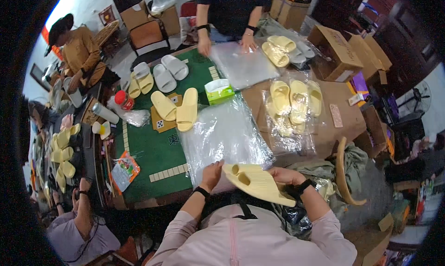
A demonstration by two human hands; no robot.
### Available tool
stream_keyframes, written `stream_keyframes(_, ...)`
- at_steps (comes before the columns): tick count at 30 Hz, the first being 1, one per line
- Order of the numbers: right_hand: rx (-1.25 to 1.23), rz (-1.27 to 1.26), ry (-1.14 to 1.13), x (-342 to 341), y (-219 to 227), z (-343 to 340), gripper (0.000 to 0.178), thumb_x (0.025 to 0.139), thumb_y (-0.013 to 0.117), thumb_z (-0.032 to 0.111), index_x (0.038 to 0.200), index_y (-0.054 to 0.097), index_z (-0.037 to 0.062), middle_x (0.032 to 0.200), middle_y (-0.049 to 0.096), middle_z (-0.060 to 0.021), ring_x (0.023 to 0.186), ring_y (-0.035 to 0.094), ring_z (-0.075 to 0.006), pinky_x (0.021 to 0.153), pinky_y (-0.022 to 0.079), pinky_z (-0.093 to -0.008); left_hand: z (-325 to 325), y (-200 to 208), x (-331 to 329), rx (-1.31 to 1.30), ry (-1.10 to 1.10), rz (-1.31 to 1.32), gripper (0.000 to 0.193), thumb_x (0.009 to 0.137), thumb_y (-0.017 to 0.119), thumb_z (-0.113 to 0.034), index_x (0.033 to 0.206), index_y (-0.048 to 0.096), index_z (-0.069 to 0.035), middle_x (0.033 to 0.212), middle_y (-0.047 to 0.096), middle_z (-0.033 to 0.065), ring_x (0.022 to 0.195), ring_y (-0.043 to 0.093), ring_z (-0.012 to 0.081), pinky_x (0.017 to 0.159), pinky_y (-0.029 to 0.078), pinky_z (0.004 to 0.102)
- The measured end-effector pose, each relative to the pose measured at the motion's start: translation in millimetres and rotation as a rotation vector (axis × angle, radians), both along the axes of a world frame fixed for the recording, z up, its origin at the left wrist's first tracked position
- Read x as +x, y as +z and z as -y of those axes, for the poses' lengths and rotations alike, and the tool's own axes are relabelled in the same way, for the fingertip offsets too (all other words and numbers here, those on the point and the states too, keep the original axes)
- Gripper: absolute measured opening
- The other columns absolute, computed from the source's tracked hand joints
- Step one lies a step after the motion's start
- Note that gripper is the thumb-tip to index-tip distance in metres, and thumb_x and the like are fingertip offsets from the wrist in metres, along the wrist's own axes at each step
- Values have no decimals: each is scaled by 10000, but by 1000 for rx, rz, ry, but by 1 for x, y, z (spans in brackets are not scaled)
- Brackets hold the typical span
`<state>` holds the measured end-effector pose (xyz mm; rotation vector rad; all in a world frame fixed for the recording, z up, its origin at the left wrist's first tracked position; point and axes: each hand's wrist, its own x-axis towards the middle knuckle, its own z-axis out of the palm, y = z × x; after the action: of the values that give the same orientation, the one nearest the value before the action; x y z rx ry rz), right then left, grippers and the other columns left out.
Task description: The recorder is seen sorting, pairing, and packing yellow and black foam footwear into plastic bags and larger containers.
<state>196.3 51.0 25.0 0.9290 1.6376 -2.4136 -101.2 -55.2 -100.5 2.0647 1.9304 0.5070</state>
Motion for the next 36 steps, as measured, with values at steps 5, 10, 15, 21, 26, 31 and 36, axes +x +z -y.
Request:
stream_keyframes(5, -6, -3, 156, -2, 15, 18, 301, 825, 621, 73, 1094, 582, -56, 1000, 626, -4, 888, 524, -74, 809, 436, -234, -3, 2, 5, -11, 130, 125, 180, 814, 535, -157, 953, 581, -52, 777, 603, 131, 724, 591, 316, 639, 476, 410)
stream_keyframes(10, 37, -29, 230, -4, 2, 23, 314, 860, 581, 94, 1151, 566, -23, 1145, 570, -20, 983, 491, -83, 849, 412, -232, -6, 17, 13, -48, 361, 363, 233, 821, 596, -255, 786, 560, -27, 733, 599, 157, 698, 575, 347, 632, 456, 415)
stream_keyframes(15, 5, 13, 286, -4, -13, 20, 308, 862, 574, 87, 1145, 565, -35, 1149, 570, -31, 993, 500, -96, 866, 409, -241, 9, -1, 8, 126, 76, 206, 221, 828, 580, -237, 870, 511, -31, 700, 557, 155, 618, 537, 337, 578, 430, 412)
stream_keyframes(21, 18, -7, 343, -5, -17, 14, 293, 854, 578, 77, 1116, 577, -52, 1116, 585, -35, 993, 504, -103, 870, 408, -244, 19, -15, 4, -552, 181, 560, 230, 793, 576, -98, 990, 469, -47, 818, 594, 244, 808, 577, 413, 694, 442, 452)
stream_keyframes(26, -101, -71, 281, 12, -5, 7, 261, 852, 595, 107, 1067, 615, -39, 1044, 609, -4, 909, 531, -60, 787, 437, -211, 23, -1, 19, -314, 74, 459, 329, 844, 568, -148, 1148, 488, -54, 825, 622, 182, 756, 605, 304, 656, 467, 379)
stream_keyframes(31, -173, -160, 197, -23, 0, 15, 252, 878, 579, 148, 1059, 624, -22, 1002, 616, 8, 875, 529, -45, 766, 440, -204, 64, -69, 5, -186, 154, 1043, 453, 820, 557, -261, 1244, 497, -115, 1118, 582, 140, 1014, 566, 272, 816, 459, 361)
stream_keyframes(36, -1, -174, 205, -42, 1, 33, 281, 906, 546, 190, 1090, 608, -12, 1019, 623, 13, 868, 530, -53, 794, 435, -213, 36, 3, 36, -21, 4, -81, 431, 756, 557, -279, 1172, 536, -169, 1179, 473, 111, 1102, 458, 288, 876, 391, 419)
